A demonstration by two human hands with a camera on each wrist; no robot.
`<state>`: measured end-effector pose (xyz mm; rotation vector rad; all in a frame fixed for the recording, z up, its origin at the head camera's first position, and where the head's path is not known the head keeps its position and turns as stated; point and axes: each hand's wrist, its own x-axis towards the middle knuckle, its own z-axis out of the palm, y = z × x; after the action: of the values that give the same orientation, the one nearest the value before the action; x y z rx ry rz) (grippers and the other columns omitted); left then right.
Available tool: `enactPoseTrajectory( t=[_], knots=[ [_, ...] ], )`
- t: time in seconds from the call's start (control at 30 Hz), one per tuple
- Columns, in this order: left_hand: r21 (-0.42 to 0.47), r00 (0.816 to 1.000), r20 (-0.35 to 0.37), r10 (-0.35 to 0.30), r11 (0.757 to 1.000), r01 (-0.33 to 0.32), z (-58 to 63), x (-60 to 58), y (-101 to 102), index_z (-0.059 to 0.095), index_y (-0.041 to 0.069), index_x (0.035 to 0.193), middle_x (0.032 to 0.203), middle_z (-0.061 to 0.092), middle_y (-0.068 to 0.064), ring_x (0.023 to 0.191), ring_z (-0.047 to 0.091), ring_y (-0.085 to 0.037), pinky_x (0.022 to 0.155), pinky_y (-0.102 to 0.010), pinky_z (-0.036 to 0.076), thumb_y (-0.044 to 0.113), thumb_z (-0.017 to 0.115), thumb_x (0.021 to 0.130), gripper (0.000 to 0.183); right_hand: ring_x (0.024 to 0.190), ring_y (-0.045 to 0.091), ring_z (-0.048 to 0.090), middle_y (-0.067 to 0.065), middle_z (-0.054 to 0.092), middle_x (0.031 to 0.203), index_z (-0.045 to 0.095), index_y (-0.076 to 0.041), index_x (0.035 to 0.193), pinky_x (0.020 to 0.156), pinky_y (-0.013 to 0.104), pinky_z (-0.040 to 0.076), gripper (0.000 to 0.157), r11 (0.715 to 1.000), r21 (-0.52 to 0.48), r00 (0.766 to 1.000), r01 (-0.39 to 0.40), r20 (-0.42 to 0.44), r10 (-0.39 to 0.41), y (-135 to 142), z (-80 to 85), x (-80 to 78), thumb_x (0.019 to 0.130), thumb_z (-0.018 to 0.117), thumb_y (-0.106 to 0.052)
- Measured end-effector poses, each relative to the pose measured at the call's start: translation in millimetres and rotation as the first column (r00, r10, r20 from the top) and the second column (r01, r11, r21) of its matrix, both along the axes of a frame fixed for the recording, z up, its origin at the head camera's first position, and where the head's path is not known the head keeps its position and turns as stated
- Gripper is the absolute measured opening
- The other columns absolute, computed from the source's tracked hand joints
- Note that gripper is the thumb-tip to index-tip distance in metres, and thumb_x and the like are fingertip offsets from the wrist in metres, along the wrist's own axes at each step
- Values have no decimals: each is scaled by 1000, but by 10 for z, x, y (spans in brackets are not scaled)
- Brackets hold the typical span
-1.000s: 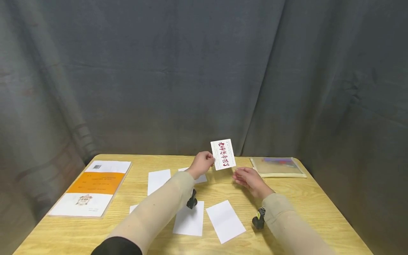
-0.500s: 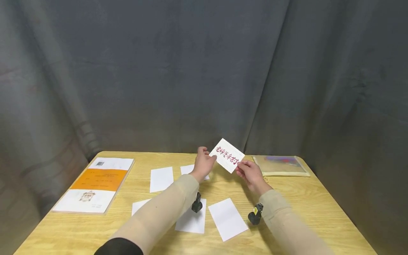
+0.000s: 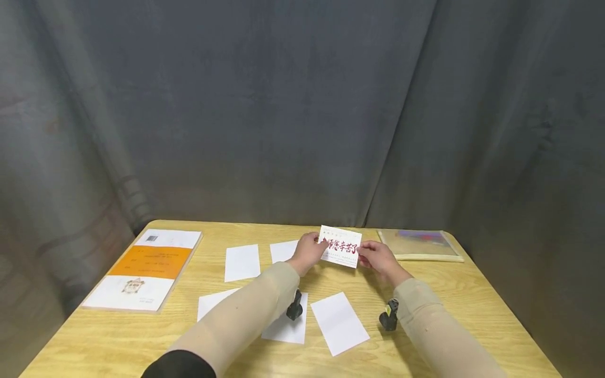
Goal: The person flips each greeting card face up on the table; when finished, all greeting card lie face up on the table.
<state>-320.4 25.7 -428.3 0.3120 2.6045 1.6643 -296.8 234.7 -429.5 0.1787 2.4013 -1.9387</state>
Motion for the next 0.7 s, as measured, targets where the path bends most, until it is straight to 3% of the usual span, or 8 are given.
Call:
enactPoseTrajectory(
  t=[0.1,0.2,0.23,0.33,0.43,0.53,0.6,0.7],
  knots=[
    [3,999,39,-28,1000,28,-3,11,20,63,-12,125,109,62,-21,98,60,-29,86,-38,52,18,56,102,38,76,11,60,7,65,90,58,16,119,67,22,55,25,996,82,999,40,-8,-40,20,3,-1,102,58,-2],
    [15,990,131,-57,998,56,-23,29,43,69,-7,111,77,54,-8,65,49,-17,58,-28,42,16,57,101,28,77,15,62,13,68,91,61,15,116,67,24,53,24,971,222,996,87,-21,-84,48,-25,-5,100,60,-4],
    [21,986,155,-64,998,61,-35,33,54,69,-4,104,69,46,-4,58,40,-15,53,-27,35,16,57,101,24,79,17,62,14,69,92,63,14,113,68,25,51,23,956,273,995,104,-27,-100,60,-41,-12,99,61,-5],
    [36,973,220,-71,997,65,-69,53,82,68,-2,94,62,42,1,53,37,-11,47,-24,31,15,58,100,21,81,20,61,17,69,94,66,13,110,68,25,47,23,914,385,992,128,-39,-122,86,-86,-26,98,62,-6],
    [29,972,226,-63,998,58,-101,73,104,67,-7,104,74,54,-5,61,47,-14,54,-26,39,16,58,98,25,79,20,61,18,69,96,66,14,112,66,23,47,25,908,401,992,125,-26,-126,103,-123,-50,94,60,-2],
    [28,971,231,-60,998,55,-121,92,114,58,-14,128,109,65,-19,82,60,-22,74,-35,54,17,59,96,45,77,17,62,22,69,97,62,19,117,65,22,51,32,926,368,996,78,16,-90,106,-142,-70,92,56,1],
    [37,969,239,-65,998,58,-129,101,114,48,-16,141,134,58,-25,100,63,-29,93,-43,54,17,60,95,58,78,18,63,25,68,99,60,22,120,65,23,54,35,934,355,997,47,39,-65,105,-145,-78,92,54,2],
    [44,964,255,-77,997,68,-123,111,104,43,-17,145,146,50,-28,113,61,-36,104,-50,48,17,60,94,65,82,22,65,27,68,102,59,23,122,70,26,56,36,925,379,998,20,48,-41,103,-140,-76,94,53,0]
  ],
)
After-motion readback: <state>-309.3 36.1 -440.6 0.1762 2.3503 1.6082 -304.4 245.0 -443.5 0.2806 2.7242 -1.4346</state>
